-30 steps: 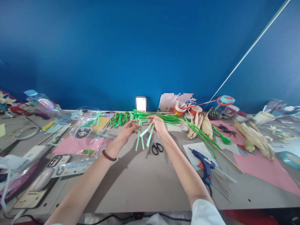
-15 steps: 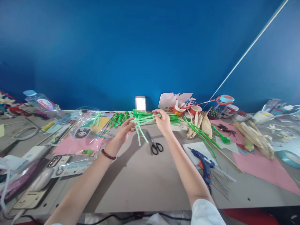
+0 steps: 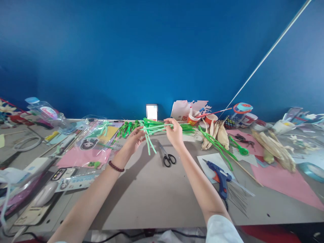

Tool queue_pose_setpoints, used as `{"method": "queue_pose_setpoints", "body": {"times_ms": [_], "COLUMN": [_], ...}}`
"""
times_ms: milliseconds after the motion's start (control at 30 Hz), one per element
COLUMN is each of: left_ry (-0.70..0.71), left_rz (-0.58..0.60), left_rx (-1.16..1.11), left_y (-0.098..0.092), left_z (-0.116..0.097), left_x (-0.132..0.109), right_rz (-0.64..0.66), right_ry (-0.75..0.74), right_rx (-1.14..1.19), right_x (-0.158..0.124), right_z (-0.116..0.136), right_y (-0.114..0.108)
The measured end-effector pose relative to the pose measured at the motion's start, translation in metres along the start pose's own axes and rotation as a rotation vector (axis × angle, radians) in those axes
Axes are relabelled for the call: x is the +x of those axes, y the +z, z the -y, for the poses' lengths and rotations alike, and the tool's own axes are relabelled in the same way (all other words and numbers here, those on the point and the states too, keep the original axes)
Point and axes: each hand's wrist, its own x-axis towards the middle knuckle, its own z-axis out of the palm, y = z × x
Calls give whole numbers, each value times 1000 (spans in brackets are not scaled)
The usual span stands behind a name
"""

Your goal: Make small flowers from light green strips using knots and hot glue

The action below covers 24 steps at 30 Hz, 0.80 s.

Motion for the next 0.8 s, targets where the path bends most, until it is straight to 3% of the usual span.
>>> {"method": "queue_pose_setpoints", "body": {"times_ms": [600, 800], "left_ry": [-74, -14], "left_rz": [30, 91], "left_rx": [-123, 47], "left_y": [5, 8], "left_z": [-1, 0], "left_x": [-5, -9], "right_rz": [69, 188], "right_ry": [213, 217], "right_rx": [315, 272], "right_x": [-5, -10], "right_z": [-16, -18], "right_y": [19, 27]}}
